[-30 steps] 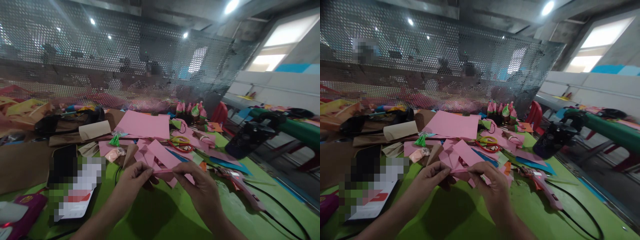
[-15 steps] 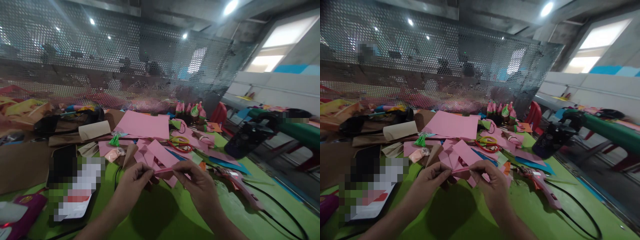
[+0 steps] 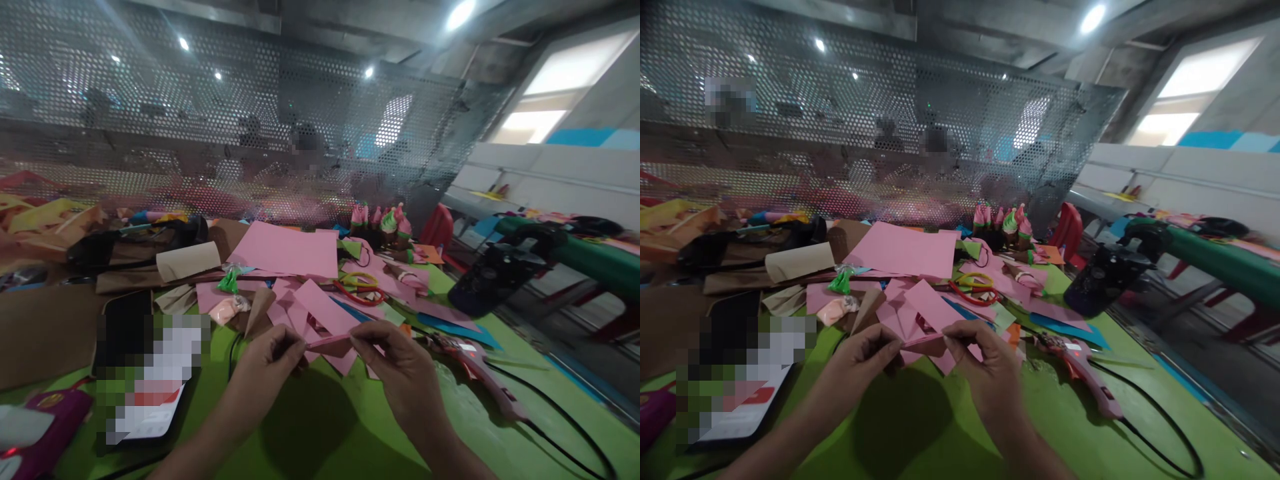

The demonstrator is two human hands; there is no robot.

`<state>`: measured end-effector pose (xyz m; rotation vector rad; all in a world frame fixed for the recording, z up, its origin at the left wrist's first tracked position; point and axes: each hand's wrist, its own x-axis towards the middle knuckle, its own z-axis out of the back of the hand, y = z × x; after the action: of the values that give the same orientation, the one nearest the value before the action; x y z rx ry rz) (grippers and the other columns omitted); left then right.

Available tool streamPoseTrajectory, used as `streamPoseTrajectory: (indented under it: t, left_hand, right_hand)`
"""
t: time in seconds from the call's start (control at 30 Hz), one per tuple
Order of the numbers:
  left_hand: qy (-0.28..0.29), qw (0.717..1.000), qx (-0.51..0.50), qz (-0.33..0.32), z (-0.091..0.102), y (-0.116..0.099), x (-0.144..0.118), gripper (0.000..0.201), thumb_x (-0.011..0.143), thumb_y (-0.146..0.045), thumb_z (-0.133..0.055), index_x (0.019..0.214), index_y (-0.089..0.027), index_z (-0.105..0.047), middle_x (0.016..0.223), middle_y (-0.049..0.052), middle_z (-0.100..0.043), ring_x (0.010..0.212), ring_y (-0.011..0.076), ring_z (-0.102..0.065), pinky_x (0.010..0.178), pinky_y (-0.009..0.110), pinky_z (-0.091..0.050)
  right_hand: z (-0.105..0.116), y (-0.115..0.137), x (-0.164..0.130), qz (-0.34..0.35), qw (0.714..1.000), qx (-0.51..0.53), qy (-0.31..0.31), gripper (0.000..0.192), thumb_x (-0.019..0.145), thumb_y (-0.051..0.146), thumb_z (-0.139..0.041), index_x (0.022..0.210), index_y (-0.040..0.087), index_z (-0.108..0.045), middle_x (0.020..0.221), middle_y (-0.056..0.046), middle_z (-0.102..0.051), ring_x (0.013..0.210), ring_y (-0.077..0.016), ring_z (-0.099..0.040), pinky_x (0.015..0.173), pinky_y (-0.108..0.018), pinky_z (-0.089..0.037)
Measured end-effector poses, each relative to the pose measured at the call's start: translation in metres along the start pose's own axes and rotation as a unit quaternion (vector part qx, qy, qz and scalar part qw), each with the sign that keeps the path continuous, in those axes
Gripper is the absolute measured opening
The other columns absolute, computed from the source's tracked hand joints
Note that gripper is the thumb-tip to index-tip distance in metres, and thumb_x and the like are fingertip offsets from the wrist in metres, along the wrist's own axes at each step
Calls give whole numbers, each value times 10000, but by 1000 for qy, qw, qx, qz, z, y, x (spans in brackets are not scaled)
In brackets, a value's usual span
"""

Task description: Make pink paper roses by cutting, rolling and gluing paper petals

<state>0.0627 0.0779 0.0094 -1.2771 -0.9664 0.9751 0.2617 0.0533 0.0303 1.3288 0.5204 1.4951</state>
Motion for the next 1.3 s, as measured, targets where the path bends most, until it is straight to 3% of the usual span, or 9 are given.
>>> streamPoseTrajectory:
  t: [0.4, 0.5, 0.63, 0.77, 0.87, 0.93, 1.07, 1.17, 1.3]
  left_hand:
    - [-8, 999, 34, -10, 0, 3, 0, 203, 886, -320, -522, 737, -188, -561, 689, 11, -628, 668, 161, -590, 623, 260, -444]
    - [10, 993, 112, -41, 1, 1, -2, 193, 911, -303, -479, 790, -198, -588, 753, 16, -653, 725, 177, -602, 665, 272, -433]
    - [50, 959, 262, -92, -3, -6, -7, 268, 964, -362, -398, 1082, -263, -617, 1064, 39, -692, 932, 222, -614, 769, 310, -413]
    - [77, 935, 339, -73, -10, -4, -10, 306, 979, -355, -340, 895, -222, -603, 838, 38, -684, 734, 210, -593, 622, 284, -351]
    - [40, 958, 281, -50, -11, 3, -10, 351, 989, -389, -296, 795, -219, -535, 724, 11, -623, 653, 182, -545, 596, 272, -333]
    - [1, 974, 223, -41, -12, 7, -10, 355, 984, -427, -301, 786, -221, -511, 735, 8, -612, 676, 179, -542, 623, 269, -356]
    - [-51, 982, 180, -22, -14, 14, -11, 347, 970, -462, -317, 828, -219, -521, 797, 27, -625, 754, 198, -570, 665, 278, -386]
    - [-56, 978, 201, -18, -17, 16, -13, 346, 968, -448, -308, 838, -221, -534, 763, 27, -623, 722, 201, -575, 655, 283, -384]
    - [-39, 981, 189, -3, -19, 13, -15, 362, 964, -466, -308, 882, -228, -568, 744, 27, -643, 686, 196, -581, 630, 277, -381]
  right_hand:
    - [0, -4, 2, -44, 998, 28, -19, 103, 762, 228, -714, 861, 227, -684, 825, -14, -657, 740, -164, -606, 650, -269, -478]
    - [-1, -2, 2, -61, 998, 20, -3, 130, 758, 243, -715, 880, 217, -681, 804, -19, -647, 728, -168, -592, 630, -268, -476]
    - [-6, -1, -3, -77, 996, 37, 41, 138, 761, 255, -698, 890, 211, -674, 800, -22, -639, 696, -160, -577, 605, -260, -474]
    - [-12, -3, -8, -95, 990, 68, 85, 206, 797, 287, -684, 992, 231, -647, 908, -33, -645, 793, -175, -598, 684, -277, -487]
    - [-13, -2, -9, -125, 981, 91, 115, 300, 856, 371, -635, 1123, 246, -575, 922, -25, -616, 813, -173, -580, 683, -272, -473]
    - [-13, -1, -9, -124, 976, 67, 167, 238, 901, 433, -565, 1005, 219, -583, 853, -15, -588, 768, -164, -547, 652, -260, -442]
    - [-16, 2, -13, -65, 962, -67, 255, 374, 934, 499, -477, 718, 194, -490, 699, 14, -500, 652, -139, -454, 562, -241, -327]
    - [-20, 1, -18, -46, 957, -130, 254, 371, 948, 467, -451, 692, 200, -421, 675, 23, -461, 628, -134, -414, 550, -245, -276]
    - [-21, -4, -21, -68, 959, -115, 251, 336, 957, 391, -433, 683, 206, -374, 688, 23, -440, 644, -137, -400, 569, -243, -285]
